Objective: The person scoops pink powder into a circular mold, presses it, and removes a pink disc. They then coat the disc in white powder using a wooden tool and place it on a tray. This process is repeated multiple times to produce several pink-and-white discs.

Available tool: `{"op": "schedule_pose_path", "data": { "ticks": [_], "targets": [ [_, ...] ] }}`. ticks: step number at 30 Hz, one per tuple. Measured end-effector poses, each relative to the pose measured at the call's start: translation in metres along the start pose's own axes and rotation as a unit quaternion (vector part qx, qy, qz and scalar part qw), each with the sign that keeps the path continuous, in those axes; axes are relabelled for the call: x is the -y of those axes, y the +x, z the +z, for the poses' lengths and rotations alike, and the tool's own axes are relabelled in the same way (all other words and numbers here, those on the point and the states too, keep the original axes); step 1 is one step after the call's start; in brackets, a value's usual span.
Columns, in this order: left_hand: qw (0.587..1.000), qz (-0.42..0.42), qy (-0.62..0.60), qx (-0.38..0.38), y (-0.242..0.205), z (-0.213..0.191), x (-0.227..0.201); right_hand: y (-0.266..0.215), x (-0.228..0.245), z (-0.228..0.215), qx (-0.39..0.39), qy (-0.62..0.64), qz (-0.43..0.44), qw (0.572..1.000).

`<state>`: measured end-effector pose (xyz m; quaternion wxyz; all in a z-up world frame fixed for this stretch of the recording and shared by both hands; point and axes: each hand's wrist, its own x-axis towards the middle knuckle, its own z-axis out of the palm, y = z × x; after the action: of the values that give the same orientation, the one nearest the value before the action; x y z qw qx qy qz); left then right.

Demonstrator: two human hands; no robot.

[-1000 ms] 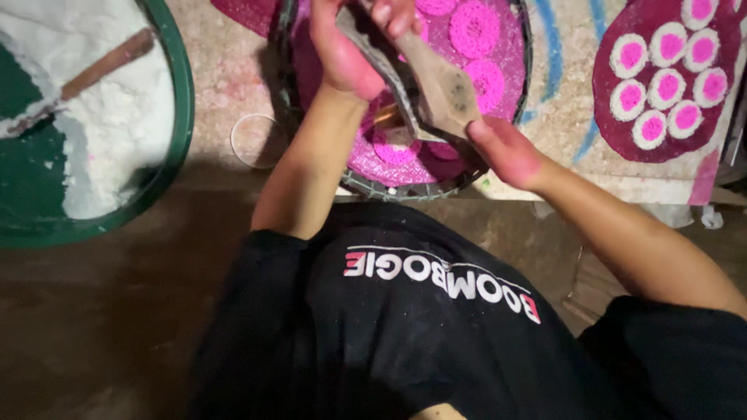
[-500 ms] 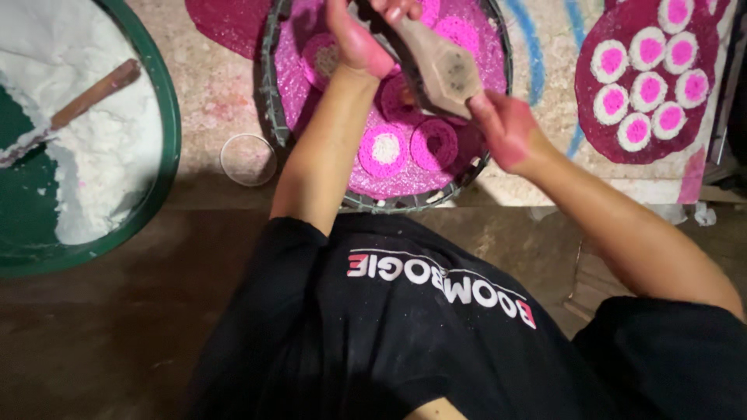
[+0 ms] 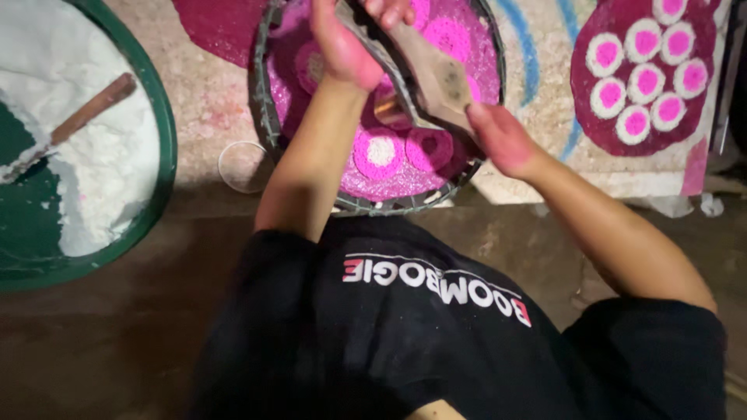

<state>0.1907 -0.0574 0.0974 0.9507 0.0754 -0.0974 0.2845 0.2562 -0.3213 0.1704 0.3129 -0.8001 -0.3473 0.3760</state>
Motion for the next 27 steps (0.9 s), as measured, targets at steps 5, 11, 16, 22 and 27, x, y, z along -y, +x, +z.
{"op": "schedule_pose_path", "data": {
  "ticks": [5,11,16,22,27],
  "targets": [
    [0.999,-0.034,-0.013,-0.028,-0.032,0.027,0.033,-0.057,-0.003,-0.031,0.046,0.032,0.132,0.990],
    [0.992,-0.082,-0.080,-0.058,-0.036,0.018,0.063,-0.074,0.014,-0.020,-0.050,-0.130,0.118,0.983],
    [0.993,-0.080,-0.071,-0.047,-0.036,0.001,0.063,-0.073,0.022,-0.001,-0.066,-0.096,0.094,0.989],
    [0.993,-0.072,-0.077,-0.060,-0.037,0.004,0.074,-0.074,0.006,-0.012,-0.062,-0.125,0.098,0.985],
    [0.995,-0.075,-0.064,-0.034,-0.017,0.010,0.063,-0.059,-0.002,-0.006,-0.094,-0.035,0.045,0.994]
  ]
}}
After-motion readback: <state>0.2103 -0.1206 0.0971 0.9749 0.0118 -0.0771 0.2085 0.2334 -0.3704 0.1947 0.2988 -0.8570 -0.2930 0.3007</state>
